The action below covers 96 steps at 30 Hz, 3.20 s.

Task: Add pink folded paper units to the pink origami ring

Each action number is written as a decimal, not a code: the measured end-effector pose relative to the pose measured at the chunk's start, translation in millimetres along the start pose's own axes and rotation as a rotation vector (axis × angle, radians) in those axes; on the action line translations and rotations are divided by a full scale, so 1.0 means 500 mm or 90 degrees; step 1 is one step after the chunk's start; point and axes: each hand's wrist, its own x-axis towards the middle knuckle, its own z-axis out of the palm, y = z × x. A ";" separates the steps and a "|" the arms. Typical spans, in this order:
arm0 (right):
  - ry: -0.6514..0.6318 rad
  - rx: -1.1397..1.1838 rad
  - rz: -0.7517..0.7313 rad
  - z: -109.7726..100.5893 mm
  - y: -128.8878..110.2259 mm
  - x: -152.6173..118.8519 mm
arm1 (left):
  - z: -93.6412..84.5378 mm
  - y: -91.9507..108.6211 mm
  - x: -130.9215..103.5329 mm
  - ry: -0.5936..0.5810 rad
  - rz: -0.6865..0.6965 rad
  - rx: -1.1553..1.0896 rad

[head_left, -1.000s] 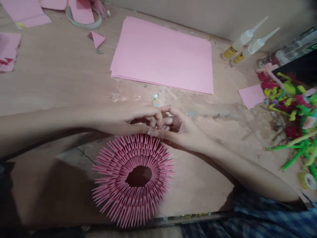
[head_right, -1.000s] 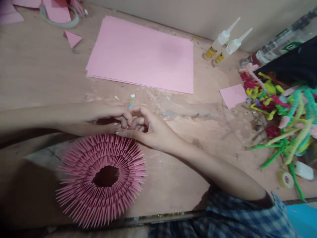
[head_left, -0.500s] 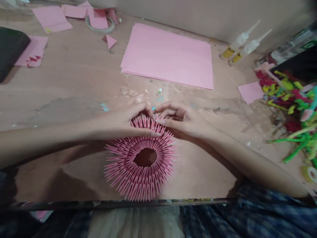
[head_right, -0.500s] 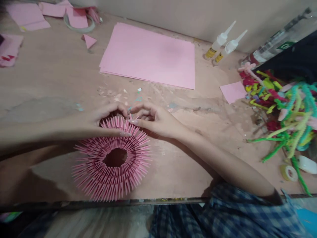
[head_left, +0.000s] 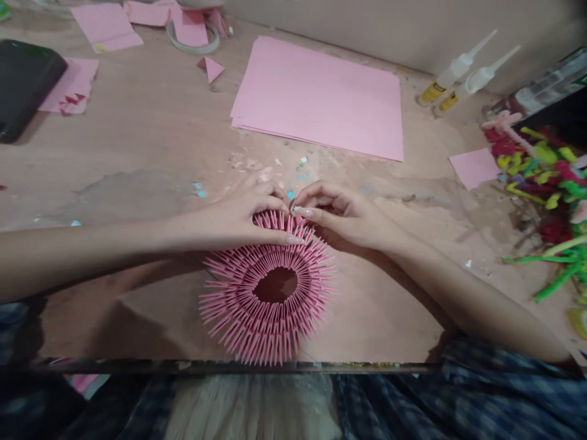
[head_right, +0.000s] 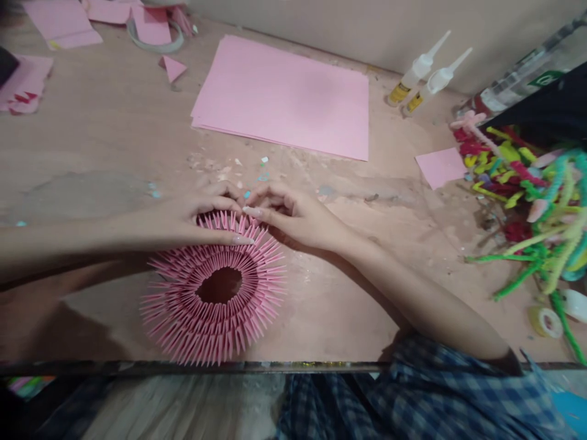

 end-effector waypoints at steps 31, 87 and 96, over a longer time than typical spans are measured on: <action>0.042 0.001 -0.074 -0.012 0.004 0.016 | 0.002 -0.006 0.001 0.015 0.042 0.008; 0.139 0.017 -0.036 0.011 0.001 0.008 | 0.000 -0.005 0.002 0.017 0.031 0.011; 0.107 -0.026 -0.017 0.017 -0.011 0.009 | 0.011 -0.014 0.010 0.036 0.054 0.035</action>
